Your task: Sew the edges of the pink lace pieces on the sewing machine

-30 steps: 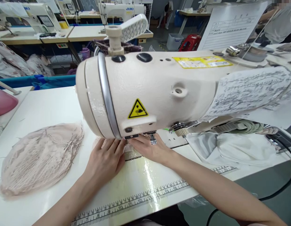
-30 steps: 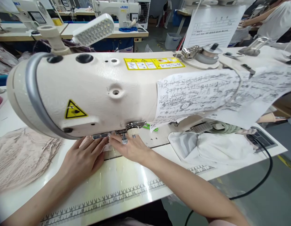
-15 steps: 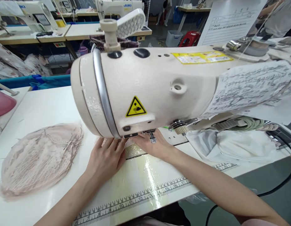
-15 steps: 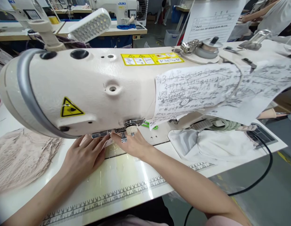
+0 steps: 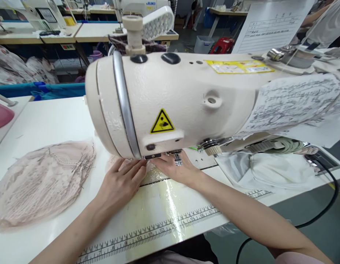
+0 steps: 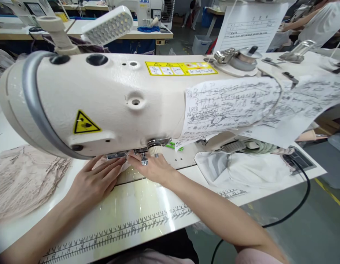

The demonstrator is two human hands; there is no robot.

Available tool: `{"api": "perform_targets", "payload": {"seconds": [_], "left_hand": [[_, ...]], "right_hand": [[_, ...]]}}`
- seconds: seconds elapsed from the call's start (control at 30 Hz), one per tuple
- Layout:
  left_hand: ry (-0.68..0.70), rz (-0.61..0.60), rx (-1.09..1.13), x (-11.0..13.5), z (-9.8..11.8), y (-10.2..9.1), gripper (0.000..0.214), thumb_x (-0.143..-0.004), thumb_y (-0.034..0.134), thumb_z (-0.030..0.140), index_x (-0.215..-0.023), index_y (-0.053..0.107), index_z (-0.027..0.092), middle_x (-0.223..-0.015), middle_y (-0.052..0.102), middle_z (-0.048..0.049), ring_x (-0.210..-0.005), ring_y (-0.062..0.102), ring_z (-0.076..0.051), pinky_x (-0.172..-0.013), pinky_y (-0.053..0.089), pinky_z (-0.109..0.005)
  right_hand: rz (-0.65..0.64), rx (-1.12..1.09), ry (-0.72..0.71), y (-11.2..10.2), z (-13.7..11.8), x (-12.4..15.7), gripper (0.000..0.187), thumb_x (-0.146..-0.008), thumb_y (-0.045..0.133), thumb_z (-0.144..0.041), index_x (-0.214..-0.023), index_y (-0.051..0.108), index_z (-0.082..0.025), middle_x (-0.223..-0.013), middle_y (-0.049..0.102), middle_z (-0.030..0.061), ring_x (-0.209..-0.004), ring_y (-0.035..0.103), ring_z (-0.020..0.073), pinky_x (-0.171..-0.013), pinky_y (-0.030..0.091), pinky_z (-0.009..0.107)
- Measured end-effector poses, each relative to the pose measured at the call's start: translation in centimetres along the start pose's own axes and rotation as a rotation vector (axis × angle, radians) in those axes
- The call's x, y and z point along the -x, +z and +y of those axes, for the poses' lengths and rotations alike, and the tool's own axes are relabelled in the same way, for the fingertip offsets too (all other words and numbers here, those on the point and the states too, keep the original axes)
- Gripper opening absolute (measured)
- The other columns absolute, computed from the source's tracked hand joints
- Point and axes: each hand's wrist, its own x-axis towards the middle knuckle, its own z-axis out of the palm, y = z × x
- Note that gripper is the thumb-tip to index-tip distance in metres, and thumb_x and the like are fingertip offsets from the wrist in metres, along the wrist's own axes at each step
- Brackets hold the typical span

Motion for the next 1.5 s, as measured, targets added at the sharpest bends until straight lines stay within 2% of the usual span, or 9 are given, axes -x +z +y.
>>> {"api": "perform_targets", "payload": {"seconds": [0.13, 0.3, 0.6, 0.73, 0.93, 1.13, 1.27, 1.37, 1.5], "left_hand": [[-0.017, 0.022, -0.016, -0.4, -0.2, -0.3, 0.018, -0.094, 0.048, 0.013, -0.1, 0.065, 0.013, -0.106, 0.074, -0.0059, -0.096, 0.07, -0.02, -0.086, 0.048, -0.038], [-0.042, 0.017, -0.027, -0.5, -0.3, -0.3, 0.017, -0.093, 0.047, 0.013, -0.098, 0.064, 0.013, -0.103, 0.075, -0.0057, -0.091, 0.071, -0.019, -0.078, 0.048, -0.037], [-0.116, 0.013, -0.04, -0.3, 0.0, -0.8, 0.021, -0.089, 0.05, 0.014, -0.107, 0.061, 0.013, -0.104, 0.074, -0.0079, -0.091, 0.069, -0.022, -0.079, 0.044, -0.037], [-0.173, 0.009, 0.019, 0.2, -0.2, -1.5, 0.009, -0.087, 0.052, 0.015, -0.093, 0.059, 0.016, -0.077, 0.072, -0.0017, -0.063, 0.064, -0.016, -0.071, 0.039, -0.035], [-0.065, 0.037, 0.047, 0.2, -0.3, -1.6, 0.013, -0.087, 0.053, 0.011, -0.076, 0.054, 0.017, -0.06, 0.062, 0.0041, -0.054, 0.057, -0.012, -0.068, 0.035, -0.033], [-0.007, 0.039, 0.014, 0.3, 0.0, -1.7, 0.014, -0.086, 0.053, 0.009, -0.075, 0.055, 0.017, -0.061, 0.062, 0.0027, -0.056, 0.056, -0.013, -0.069, 0.038, -0.034], [0.031, 0.001, 0.062, 0.4, -0.2, -1.3, 0.011, -0.089, 0.052, 0.02, -0.089, 0.062, 0.014, -0.092, 0.072, -0.0086, -0.085, 0.065, -0.022, -0.077, 0.045, -0.037], [0.026, -0.077, 0.127, 0.6, -0.4, -0.6, 0.038, -0.091, 0.049, 0.03, -0.119, 0.057, 0.006, -0.126, 0.063, -0.017, -0.116, 0.058, -0.028, -0.097, 0.044, -0.041], [0.006, -0.187, 0.135, 1.0, -0.7, 0.3, 0.059, -0.092, 0.047, 0.04, -0.137, 0.045, 0.002, -0.134, 0.059, -0.018, -0.119, 0.058, -0.029, -0.101, 0.043, -0.042]], "right_hand": [[-0.057, 0.215, -0.092, -1.2, -0.7, -0.2, 0.038, -0.087, 0.054, -0.008, -0.119, 0.06, -0.027, -0.122, 0.066, -0.0008, -0.077, 0.062, 0.0154, -0.049, 0.04, 0.03], [-0.008, 0.262, -0.099, -1.6, -1.1, -0.5, 0.034, -0.087, 0.052, -0.007, -0.114, 0.062, -0.026, -0.112, 0.069, -0.0037, -0.064, 0.058, 0.0117, -0.045, 0.034, 0.031], [0.062, -0.093, -0.132, -0.7, -0.9, -1.0, 0.013, -0.093, 0.045, -0.014, -0.094, 0.058, -0.02, -0.093, 0.067, -0.0003, -0.072, 0.058, 0.0118, -0.053, 0.034, 0.027], [0.105, -0.215, -0.24, -0.2, -1.2, -0.8, 0.014, -0.095, 0.04, -0.014, -0.088, 0.052, -0.019, -0.085, 0.065, 0.0002, -0.083, 0.056, 0.0128, -0.07, 0.038, 0.027], [0.182, -0.239, -0.326, -0.9, -1.2, -0.5, 0.011, -0.095, 0.045, -0.023, -0.096, 0.056, -0.021, -0.08, 0.065, -0.0027, -0.087, 0.056, 0.0135, -0.076, 0.04, 0.03], [0.287, -0.278, -0.44, -1.1, -1.1, -0.6, 0.014, -0.091, 0.06, -0.024, -0.077, 0.059, -0.022, -0.081, 0.066, -0.0049, -0.087, 0.058, 0.0111, -0.071, 0.047, 0.025], [0.272, -0.254, -0.465, -1.1, -1.0, -0.2, 0.005, -0.088, 0.062, -0.016, -0.086, 0.063, -0.019, -0.087, 0.069, -0.0041, -0.091, 0.062, 0.0105, -0.071, 0.051, 0.022], [0.222, -0.217, -0.48, -1.3, -0.8, 0.0, 0.01, -0.089, 0.058, -0.011, -0.091, 0.064, -0.019, -0.086, 0.069, -0.0042, -0.085, 0.062, 0.0081, -0.072, 0.052, 0.021], [0.213, -0.193, -0.469, -1.6, -0.8, 0.0, 0.013, -0.089, 0.057, -0.01, -0.091, 0.065, -0.02, -0.082, 0.068, -0.005, -0.081, 0.062, 0.0073, -0.072, 0.052, 0.02]]}}
